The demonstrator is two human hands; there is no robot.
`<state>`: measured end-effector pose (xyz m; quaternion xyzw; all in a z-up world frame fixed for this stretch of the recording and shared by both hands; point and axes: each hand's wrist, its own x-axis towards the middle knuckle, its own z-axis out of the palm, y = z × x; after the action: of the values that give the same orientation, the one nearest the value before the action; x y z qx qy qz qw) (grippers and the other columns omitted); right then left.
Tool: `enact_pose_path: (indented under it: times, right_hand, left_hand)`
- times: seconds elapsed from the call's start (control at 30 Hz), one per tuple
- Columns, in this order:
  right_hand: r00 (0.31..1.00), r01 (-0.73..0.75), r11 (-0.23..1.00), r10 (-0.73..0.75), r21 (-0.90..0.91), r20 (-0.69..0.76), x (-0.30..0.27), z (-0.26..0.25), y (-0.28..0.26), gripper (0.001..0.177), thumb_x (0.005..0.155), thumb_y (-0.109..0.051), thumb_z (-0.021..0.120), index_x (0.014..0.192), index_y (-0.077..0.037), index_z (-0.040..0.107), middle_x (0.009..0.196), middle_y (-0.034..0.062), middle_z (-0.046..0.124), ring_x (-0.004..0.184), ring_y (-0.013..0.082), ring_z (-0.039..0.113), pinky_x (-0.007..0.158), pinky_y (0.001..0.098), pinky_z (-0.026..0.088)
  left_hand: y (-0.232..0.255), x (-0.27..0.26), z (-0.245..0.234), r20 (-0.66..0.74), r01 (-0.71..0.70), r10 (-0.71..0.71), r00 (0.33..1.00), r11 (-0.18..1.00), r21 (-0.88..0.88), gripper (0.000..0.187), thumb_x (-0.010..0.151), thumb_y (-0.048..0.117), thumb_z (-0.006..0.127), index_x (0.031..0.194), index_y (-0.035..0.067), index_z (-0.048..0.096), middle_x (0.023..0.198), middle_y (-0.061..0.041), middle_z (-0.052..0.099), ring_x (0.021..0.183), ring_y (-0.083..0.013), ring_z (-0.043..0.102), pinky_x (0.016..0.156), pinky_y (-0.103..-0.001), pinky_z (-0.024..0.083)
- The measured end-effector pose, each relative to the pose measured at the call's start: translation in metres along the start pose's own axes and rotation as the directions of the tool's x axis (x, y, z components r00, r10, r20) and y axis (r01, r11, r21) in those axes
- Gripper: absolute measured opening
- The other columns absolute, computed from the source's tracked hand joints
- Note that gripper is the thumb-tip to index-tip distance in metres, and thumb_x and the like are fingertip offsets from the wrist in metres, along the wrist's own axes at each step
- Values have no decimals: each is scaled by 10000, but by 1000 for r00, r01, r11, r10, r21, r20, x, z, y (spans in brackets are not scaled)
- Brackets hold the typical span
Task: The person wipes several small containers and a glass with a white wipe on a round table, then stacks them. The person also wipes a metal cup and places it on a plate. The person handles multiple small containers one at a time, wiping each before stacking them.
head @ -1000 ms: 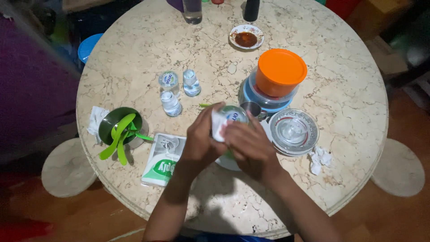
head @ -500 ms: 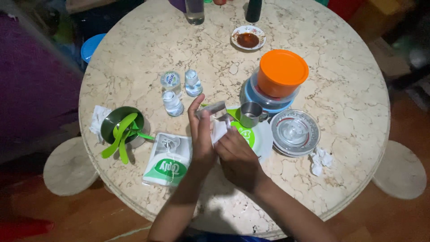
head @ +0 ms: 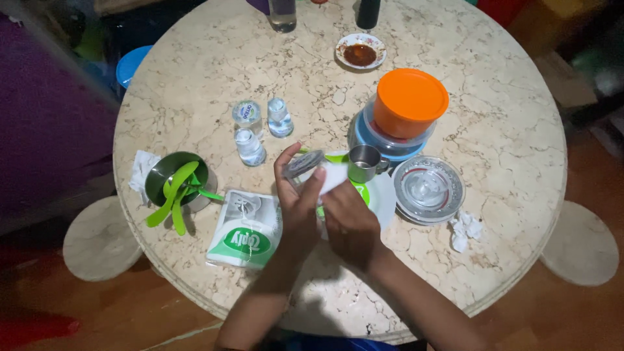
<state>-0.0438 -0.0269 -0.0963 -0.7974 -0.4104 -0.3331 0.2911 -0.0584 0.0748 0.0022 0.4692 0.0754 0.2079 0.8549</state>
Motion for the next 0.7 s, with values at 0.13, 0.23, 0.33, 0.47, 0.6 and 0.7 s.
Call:
enact_pose_path:
  times: [0.13, 0.23, 0.33, 0.47, 0.6, 0.7]
  right_hand:
    - [915, -298, 865, 380, 404, -137, 41, -40, -20, 343, 943, 0, 640, 1276, -45, 706, 1315, 157, 708, 1247, 379, 655, 1031, 502, 564]
    - [915, -316, 853, 389, 414, -103, 44, -46, -28, 320, 969, -36, 607, 1275, -20, 701, 1319, 193, 699, 1260, 401, 644, 1006, 500, 565]
    - [937, -285, 907, 332, 310, -109, 47, -44, -35, 313, 997, -125, 594, 1270, -12, 700, 1317, 212, 692, 1247, 420, 647, 976, 492, 574]
    - [932, -334, 887, 362, 319, -32, 45, -47, -30, 399, 994, -101, 555, 1377, -6, 613, 1409, 286, 596, 1253, 472, 615, 852, 467, 635]
    - [933, -290, 896, 343, 336, -109, 47, -51, -27, 380, 1033, -131, 490, 1352, 45, 600, 1326, 339, 617, 1187, 499, 633, 877, 524, 618]
    - [981, -169, 976, 180, 136, -69, 42, -40, -28, 300, 1023, -194, 571, 1245, -12, 659, 1241, 244, 680, 1177, 494, 644, 853, 521, 588]
  left_hand:
    - [-16, 3, -4, -35, 51, -50, 998, 998, 25, 770, 818, 199, 822, 1451, 9, 427, 1228, -205, 560, 1097, -246, 593, 1012, -411, 495]
    - [-20, 1, -7, -31, 38, -38, 999, 999, 10, 695, 811, 185, 835, 1369, -41, 488, 1154, -182, 621, 1048, -218, 618, 974, -390, 513]
    - [-14, -1, -7, -14, 33, -32, 999, 999, 21, 594, 858, 228, 784, 1323, -35, 523, 1109, -147, 643, 1010, -177, 614, 935, -354, 518]
    - [-12, 3, -10, 42, 41, -44, 998, 997, 67, 607, 876, 361, 746, 1300, -16, 529, 1056, -144, 650, 951, -167, 609, 839, -345, 531]
    - [-28, 4, -19, 89, 6, -10, 996, 999, 45, 637, 889, 319, 759, 1351, -40, 509, 1099, -195, 648, 1009, -218, 636, 915, -389, 539]
    - [-10, 1, -9, 53, 29, -29, 998, 999, -12, 680, 892, 321, 741, 1383, -64, 471, 1099, -183, 641, 974, -230, 635, 937, -386, 540]
